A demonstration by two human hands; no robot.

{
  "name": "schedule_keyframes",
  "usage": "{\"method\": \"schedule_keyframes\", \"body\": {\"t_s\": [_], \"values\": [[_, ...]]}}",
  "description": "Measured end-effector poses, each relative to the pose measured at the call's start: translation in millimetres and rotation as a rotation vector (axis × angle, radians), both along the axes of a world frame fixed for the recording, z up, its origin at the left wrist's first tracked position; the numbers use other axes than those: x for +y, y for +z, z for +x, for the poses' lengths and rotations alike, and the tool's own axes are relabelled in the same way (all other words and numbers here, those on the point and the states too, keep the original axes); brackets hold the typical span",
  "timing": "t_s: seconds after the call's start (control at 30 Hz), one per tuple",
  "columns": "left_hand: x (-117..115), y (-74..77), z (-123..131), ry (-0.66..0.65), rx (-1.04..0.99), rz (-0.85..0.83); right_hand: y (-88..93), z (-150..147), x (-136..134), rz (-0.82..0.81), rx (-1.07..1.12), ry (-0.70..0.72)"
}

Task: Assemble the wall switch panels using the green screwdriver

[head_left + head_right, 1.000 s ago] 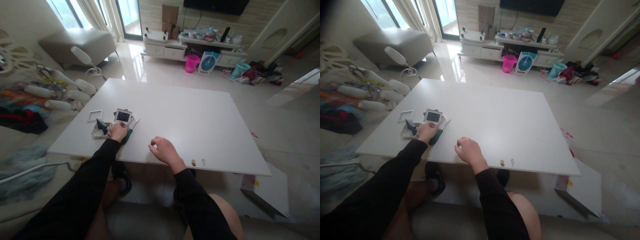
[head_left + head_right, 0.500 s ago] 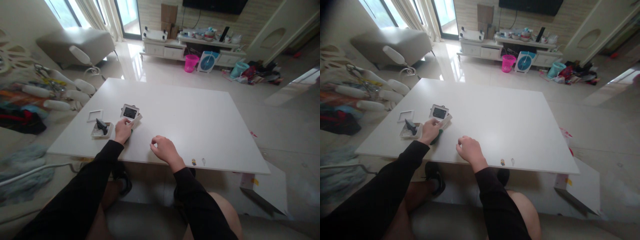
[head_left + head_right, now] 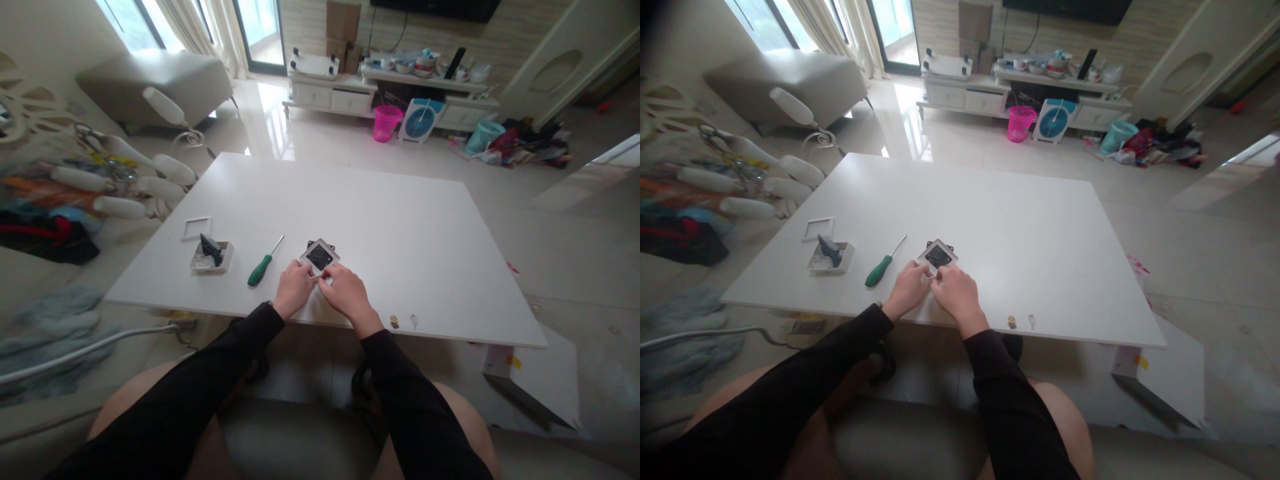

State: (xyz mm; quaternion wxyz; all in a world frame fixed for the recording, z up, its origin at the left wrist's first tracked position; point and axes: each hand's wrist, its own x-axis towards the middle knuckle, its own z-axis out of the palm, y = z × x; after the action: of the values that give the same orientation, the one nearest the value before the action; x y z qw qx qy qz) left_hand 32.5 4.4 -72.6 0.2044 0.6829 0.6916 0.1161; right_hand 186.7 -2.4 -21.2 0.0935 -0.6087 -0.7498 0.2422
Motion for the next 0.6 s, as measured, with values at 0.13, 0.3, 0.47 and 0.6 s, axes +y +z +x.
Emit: {"method": "schedule_keyframes", "body": {"t_s": [0.13,0.3,0.47,0.6], "values": [[-12,1.8,11,-0.095,0.072,-0.049,0.3,1,-1,-0.006,-0.007,-0.002],[-25,0.7,24,-0.206,0.042,-0.077,-0.3,3,1,-0.011,0.000,-0.043],[-25,19.1,26,-0.156,-0.065,-0.103,-2.0,5,4,0.012,0.039,-0.149],[-3,34.0,7,0.090,-0.138,-0.022,-3.5,9,7,0.000,0.028,-0.213]]}}
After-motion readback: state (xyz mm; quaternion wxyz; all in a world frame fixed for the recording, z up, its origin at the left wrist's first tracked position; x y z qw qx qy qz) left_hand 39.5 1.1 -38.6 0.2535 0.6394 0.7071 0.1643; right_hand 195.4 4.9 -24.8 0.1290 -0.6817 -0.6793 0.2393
